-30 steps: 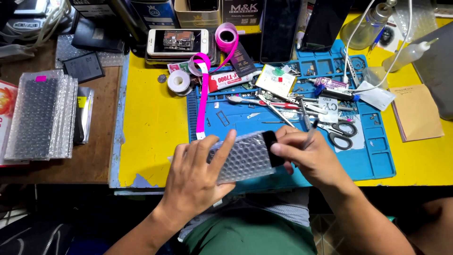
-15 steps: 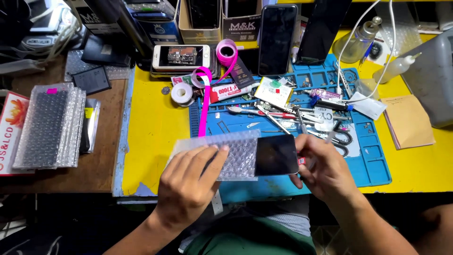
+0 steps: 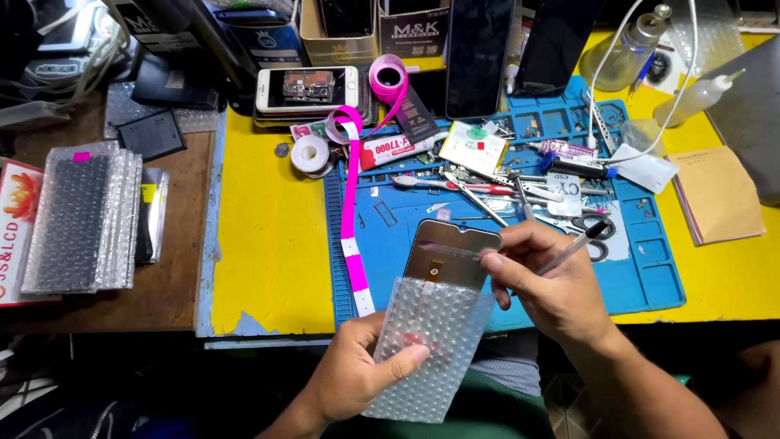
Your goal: The person is wrapping mobile phone replacement screens in bubble wrap and labeling them with pink tape at a repair bench.
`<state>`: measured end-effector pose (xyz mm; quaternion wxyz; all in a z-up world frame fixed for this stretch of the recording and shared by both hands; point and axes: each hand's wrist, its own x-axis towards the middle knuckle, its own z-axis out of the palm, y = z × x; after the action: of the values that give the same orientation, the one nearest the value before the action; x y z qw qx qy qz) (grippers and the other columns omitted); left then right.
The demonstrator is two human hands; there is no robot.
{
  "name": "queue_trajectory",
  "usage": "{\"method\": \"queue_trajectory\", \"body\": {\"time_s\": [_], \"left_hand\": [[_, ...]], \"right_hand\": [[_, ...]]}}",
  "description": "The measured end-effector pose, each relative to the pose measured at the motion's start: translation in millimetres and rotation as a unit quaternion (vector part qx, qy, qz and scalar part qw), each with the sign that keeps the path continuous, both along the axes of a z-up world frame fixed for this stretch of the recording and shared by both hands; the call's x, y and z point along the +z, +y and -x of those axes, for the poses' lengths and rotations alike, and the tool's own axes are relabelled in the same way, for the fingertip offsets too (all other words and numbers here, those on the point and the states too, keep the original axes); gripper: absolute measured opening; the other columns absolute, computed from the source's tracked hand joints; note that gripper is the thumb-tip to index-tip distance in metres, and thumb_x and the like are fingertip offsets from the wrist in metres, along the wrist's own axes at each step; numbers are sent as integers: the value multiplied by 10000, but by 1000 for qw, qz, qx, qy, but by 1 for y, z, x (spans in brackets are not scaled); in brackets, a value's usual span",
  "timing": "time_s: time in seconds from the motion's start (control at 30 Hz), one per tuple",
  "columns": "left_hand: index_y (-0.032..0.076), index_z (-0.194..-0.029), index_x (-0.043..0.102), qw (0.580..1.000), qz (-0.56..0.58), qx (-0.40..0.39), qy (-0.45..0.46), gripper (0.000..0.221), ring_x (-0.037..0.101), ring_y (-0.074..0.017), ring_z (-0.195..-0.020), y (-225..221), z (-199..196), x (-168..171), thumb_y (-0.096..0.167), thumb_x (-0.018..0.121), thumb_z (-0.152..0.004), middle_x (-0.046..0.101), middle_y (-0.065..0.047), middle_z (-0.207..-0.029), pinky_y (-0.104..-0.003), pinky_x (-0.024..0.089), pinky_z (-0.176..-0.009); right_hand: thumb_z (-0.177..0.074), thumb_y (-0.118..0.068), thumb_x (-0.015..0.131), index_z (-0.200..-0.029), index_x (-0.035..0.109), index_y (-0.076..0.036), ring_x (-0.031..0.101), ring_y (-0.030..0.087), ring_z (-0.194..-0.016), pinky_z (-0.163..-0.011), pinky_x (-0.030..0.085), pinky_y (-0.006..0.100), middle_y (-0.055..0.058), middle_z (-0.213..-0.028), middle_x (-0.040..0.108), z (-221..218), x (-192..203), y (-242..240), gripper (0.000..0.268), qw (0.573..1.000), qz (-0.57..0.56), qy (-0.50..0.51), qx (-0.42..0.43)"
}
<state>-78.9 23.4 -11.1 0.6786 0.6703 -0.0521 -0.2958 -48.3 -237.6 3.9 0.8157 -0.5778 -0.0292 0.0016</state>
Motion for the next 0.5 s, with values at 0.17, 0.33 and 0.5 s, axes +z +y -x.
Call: {"method": "queue_trajectory", "body": {"time_s": [0.17,0.33,0.5], "left_hand": [[77,-1109,773,999,25,-10,22,306,776,-181,-946,-5,10,-3,252,760,-859,825,-62,-1060,-347,645,-793],[87,-1128,771,1000,13,-9,-12,319,760,-200,-961,-5,16,-12,277,740,-873,821,-71,-1082,-366,623,-793],[87,-1116,781,1000,7,1,6,327,766,-203,-957,-5,22,-18,277,763,-851,834,-73,-1059,-383,623,-841]], "right_hand": [[-894,-12,740,-986,672,41,581,182,-467,-415,501,253,121,-748,658,1,-2,-5,126,1000,7,-2,-3],[-885,-8,747,-990,668,40,582,191,-486,-410,516,256,141,-779,679,0,-3,-8,140,1000,3,-3,-10],[-881,-19,754,-970,658,53,585,173,-486,-423,523,250,132,-744,666,-5,4,-7,149,1000,19,1,-19]]}}
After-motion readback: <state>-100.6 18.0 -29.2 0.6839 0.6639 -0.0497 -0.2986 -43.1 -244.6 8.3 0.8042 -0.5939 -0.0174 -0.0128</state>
